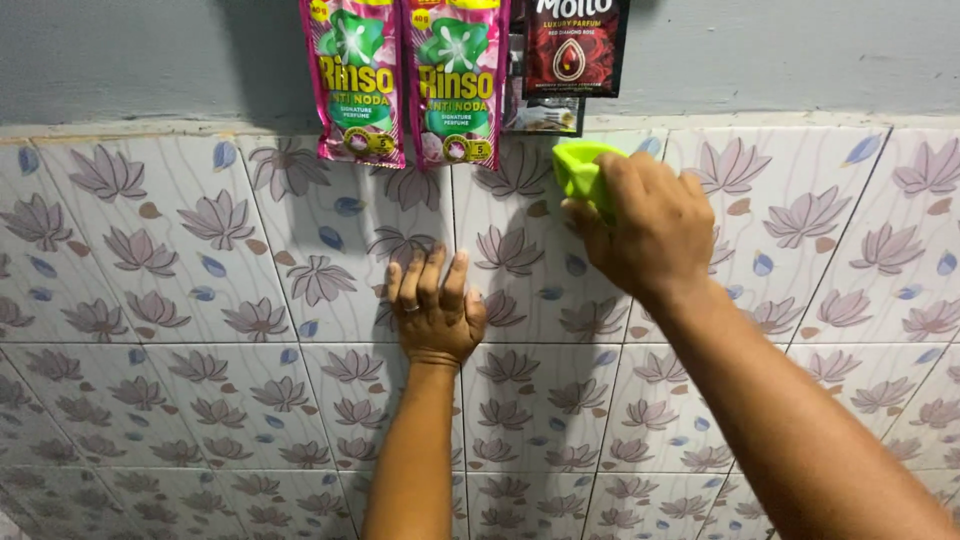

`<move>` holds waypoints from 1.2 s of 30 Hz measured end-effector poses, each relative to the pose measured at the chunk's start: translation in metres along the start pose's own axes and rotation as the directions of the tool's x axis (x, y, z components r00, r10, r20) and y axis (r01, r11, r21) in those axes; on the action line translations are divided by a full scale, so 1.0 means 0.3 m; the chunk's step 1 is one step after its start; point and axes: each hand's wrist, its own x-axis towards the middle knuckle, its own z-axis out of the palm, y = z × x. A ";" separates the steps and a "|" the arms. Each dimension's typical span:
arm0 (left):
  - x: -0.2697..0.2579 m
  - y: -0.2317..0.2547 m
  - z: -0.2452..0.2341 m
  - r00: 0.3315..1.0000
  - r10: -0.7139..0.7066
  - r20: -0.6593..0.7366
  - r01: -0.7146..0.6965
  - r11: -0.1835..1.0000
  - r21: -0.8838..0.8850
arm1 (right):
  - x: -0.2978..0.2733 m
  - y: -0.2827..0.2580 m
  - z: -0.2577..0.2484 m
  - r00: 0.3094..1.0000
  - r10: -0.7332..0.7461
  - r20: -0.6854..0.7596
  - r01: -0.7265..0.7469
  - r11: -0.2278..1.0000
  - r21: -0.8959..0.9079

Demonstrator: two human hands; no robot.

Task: Scrubbing bathroom wall tiles with a brush and rinsing with water from a cup.

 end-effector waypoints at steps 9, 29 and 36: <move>0.011 0.005 -0.010 1.000 0.014 0.003 -0.014 1.000 0.002 | -0.258 -0.134 0.012 0.972 -0.056 0.229 0.044 0.997 0.056; 0.020 0.012 -0.011 0.998 -0.027 -0.058 0.025 0.999 -0.034 | -0.115 -0.136 0.054 0.976 0.213 0.054 -0.217 0.972 0.092; 0.001 0.002 -0.001 0.999 -0.021 -0.047 0.019 0.998 -0.054 | -0.180 -0.278 0.117 0.961 0.242 0.134 -0.259 0.958 0.121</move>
